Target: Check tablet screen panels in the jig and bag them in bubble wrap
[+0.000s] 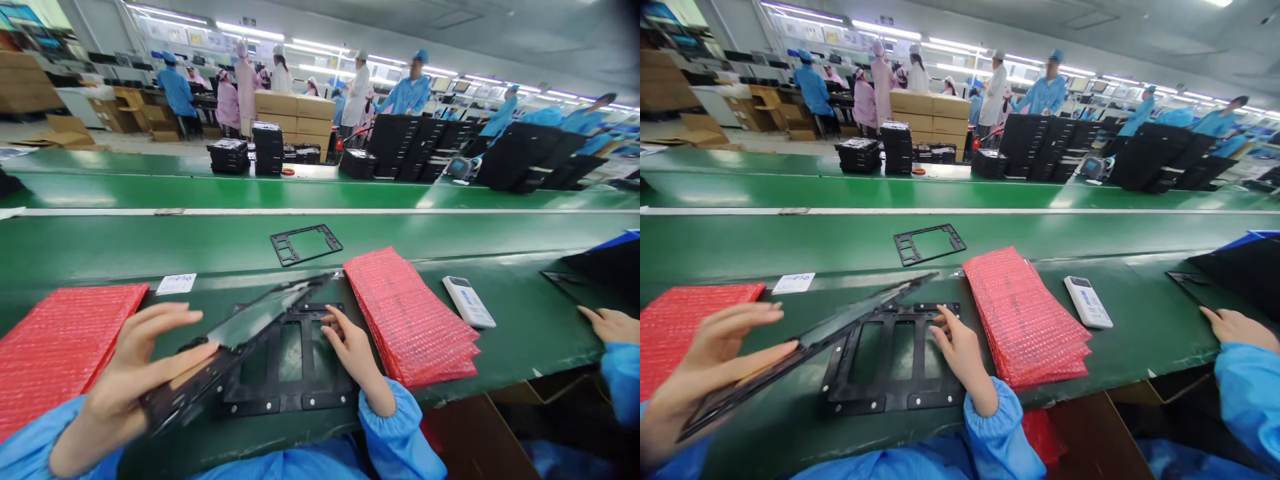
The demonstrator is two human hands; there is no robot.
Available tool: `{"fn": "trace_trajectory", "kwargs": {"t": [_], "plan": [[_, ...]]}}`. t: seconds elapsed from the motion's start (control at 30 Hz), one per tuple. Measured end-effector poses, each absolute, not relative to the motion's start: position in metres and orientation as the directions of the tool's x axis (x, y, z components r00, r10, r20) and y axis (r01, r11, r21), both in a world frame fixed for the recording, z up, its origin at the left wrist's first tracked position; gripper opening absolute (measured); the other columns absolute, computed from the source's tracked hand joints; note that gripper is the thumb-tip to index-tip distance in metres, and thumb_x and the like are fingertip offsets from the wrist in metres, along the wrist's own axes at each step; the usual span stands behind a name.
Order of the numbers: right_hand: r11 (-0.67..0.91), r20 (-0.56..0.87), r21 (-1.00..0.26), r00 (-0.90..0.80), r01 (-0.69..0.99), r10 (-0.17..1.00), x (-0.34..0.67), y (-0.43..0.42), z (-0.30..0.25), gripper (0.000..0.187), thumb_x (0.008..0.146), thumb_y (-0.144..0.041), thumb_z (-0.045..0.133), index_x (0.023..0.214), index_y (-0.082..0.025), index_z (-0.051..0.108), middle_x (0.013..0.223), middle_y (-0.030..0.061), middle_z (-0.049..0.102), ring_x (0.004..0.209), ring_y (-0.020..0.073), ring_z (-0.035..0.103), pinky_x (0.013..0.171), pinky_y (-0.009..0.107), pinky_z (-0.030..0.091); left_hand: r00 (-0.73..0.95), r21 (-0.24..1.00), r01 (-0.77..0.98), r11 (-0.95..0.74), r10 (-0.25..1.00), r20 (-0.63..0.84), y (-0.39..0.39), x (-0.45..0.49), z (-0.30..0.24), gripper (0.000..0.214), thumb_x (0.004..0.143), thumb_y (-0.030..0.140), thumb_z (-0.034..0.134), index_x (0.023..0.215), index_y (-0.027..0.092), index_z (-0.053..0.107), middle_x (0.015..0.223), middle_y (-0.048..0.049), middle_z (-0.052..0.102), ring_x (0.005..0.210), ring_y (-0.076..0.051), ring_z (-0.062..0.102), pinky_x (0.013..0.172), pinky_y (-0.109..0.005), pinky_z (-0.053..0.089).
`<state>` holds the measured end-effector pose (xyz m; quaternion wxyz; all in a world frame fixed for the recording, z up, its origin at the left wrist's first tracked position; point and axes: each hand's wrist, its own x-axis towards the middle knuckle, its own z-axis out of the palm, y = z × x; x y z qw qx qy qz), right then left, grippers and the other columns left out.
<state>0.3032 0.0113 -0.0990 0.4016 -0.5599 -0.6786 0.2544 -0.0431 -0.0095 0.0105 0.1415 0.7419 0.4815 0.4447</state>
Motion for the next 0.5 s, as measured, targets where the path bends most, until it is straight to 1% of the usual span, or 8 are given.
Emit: {"fn": "trace_trajectory", "kwargs": {"t": [0.03,0.07,0.13,0.2,0.23,0.33,0.4,0.5], "plan": [[0.243,0.295,-0.775,-0.006,0.583,0.956,0.304,0.014,-0.106,0.039,0.093,-0.034,0.052,0.129,-0.020,0.054,0.103,0.0071,0.072,0.072,0.0152,0.068,0.063,0.025,0.054,0.179,0.580,0.630,-0.516,0.824,0.538,-0.004,-0.045,0.018,0.017,0.073,0.039,0.069,0.087,0.044,0.078,0.117,0.0028,0.069,0.117,-0.030,0.057,0.109,-0.050,0.041],[0.245,0.327,-0.759,0.028,0.603,0.945,0.305,0.016,-0.112,0.037,0.094,-0.035,0.051,0.127,-0.019,0.055,0.100,0.0073,0.072,0.070,0.0152,0.067,0.063,0.026,0.054,0.136,0.591,0.654,-0.471,0.843,0.521,0.005,-0.046,0.023,0.019,0.075,0.042,0.067,0.091,0.040,0.078,0.115,0.0018,0.070,0.114,-0.030,0.060,0.107,-0.050,0.042],[0.249,0.371,-0.735,0.066,0.631,0.926,0.306,0.018,-0.120,0.035,0.095,-0.036,0.049,0.123,-0.017,0.057,0.094,0.0069,0.072,0.065,0.0151,0.065,0.062,0.027,0.054,-0.093,0.732,0.635,-0.248,0.916,0.391,0.027,-0.048,0.031,0.030,0.071,0.047,0.070,0.093,0.028,0.077,0.102,-0.0018,0.075,0.102,-0.031,0.066,0.101,-0.051,0.048],[0.257,0.394,-0.712,0.069,0.654,0.917,0.307,0.017,-0.123,0.033,0.096,-0.036,0.047,0.120,-0.017,0.059,0.089,0.0060,0.071,0.061,0.0146,0.063,0.061,0.027,0.053,-0.311,0.866,0.499,-0.037,0.925,0.219,0.056,-0.054,0.036,0.043,0.069,0.049,0.074,0.098,0.016,0.073,0.091,-0.0028,0.076,0.097,-0.030,0.068,0.095,-0.051,0.051],[0.263,0.403,-0.700,0.064,0.664,0.913,0.307,0.017,-0.123,0.033,0.096,-0.036,0.046,0.119,-0.017,0.059,0.088,0.0056,0.071,0.059,0.0144,0.063,0.060,0.027,0.053,-0.348,0.904,0.427,0.011,0.925,0.153,0.072,-0.059,0.037,0.047,0.072,0.049,0.072,0.102,0.012,0.070,0.091,-0.0033,0.076,0.098,-0.029,0.068,0.094,-0.050,0.051],[0.286,0.428,-0.659,0.034,0.696,0.903,0.307,0.015,-0.123,0.031,0.097,-0.036,0.046,0.114,-0.017,0.062,0.086,0.0054,0.072,0.059,0.0146,0.063,0.059,0.026,0.052,-0.216,0.955,0.294,0.048,0.976,0.017,0.121,-0.079,0.038,0.046,0.086,0.044,0.059,0.109,0.004,0.062,0.083,-0.0030,0.075,0.087,-0.023,0.071,0.086,-0.045,0.054],[0.299,0.442,-0.634,0.016,0.713,0.897,0.307,0.015,-0.124,0.030,0.097,-0.036,0.046,0.112,-0.017,0.063,0.085,0.0055,0.072,0.061,0.0156,0.065,0.058,0.026,0.052,-0.137,0.962,0.259,0.091,0.989,-0.057,0.149,-0.094,0.037,0.041,0.090,0.040,0.054,0.097,0.000,0.062,0.071,-0.0016,0.073,0.075,-0.019,0.072,0.082,-0.043,0.054],[0.311,0.459,-0.610,0.005,0.729,0.888,0.307,0.016,-0.125,0.029,0.097,-0.036,0.045,0.109,-0.018,0.065,0.084,0.0060,0.072,0.064,0.0176,0.068,0.060,0.028,0.053,-0.111,0.950,0.303,0.080,0.993,-0.048,0.178,-0.107,0.035,0.045,0.095,0.040,0.044,0.083,0.000,0.060,0.069,0.0001,0.072,0.068,-0.013,0.071,0.082,-0.038,0.054]]}}
